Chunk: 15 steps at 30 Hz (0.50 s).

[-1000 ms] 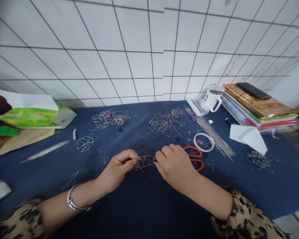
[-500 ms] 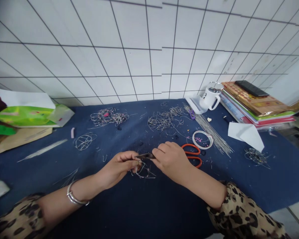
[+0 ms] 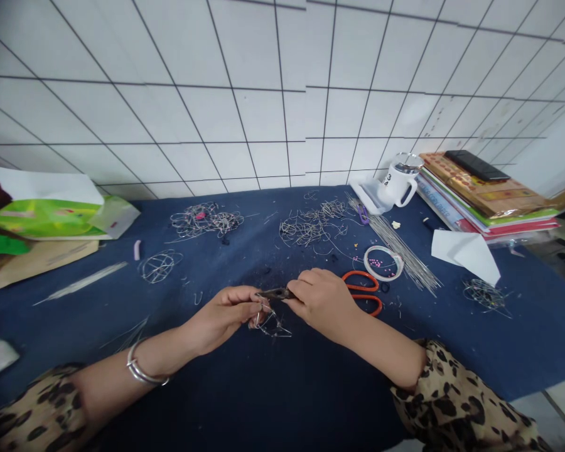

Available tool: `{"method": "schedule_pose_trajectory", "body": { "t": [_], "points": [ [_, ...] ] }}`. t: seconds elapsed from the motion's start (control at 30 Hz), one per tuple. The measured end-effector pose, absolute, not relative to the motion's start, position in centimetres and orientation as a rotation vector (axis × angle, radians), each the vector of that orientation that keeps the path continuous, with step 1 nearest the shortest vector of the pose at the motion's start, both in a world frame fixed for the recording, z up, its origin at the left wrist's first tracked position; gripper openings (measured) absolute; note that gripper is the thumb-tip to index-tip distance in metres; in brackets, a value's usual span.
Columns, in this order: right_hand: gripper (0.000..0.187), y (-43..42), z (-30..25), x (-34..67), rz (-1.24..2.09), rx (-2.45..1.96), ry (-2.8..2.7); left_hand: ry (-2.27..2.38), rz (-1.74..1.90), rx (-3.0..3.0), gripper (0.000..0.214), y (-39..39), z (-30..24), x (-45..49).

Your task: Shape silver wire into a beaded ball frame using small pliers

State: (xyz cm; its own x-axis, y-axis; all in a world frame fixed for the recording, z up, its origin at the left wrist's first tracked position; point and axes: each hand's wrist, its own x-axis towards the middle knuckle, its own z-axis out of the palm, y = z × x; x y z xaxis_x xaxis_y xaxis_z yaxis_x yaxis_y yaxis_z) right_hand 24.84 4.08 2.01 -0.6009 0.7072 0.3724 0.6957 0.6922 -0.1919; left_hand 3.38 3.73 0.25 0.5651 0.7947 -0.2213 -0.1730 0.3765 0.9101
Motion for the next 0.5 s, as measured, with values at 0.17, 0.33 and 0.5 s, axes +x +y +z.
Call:
{"method": "schedule_pose_trajectory", "body": {
  "t": [0.17,0.33,0.5],
  "points": [
    [0.020,4.1,2.0,24.9,0.039,-1.130,-2.477,0.747,0.712,1.018,0.009,3.6,0.2,3.3],
    [0.020,4.2,2.3,25.2,-0.012,-1.237,-2.485,0.757,0.736,1.016,0.009,3.6,0.3,3.4],
    [0.017,3.9,3.5,25.6,-0.079,-1.244,-2.471,0.803,0.783,1.003,0.008,3.7,0.5,3.6]
  ]
}}
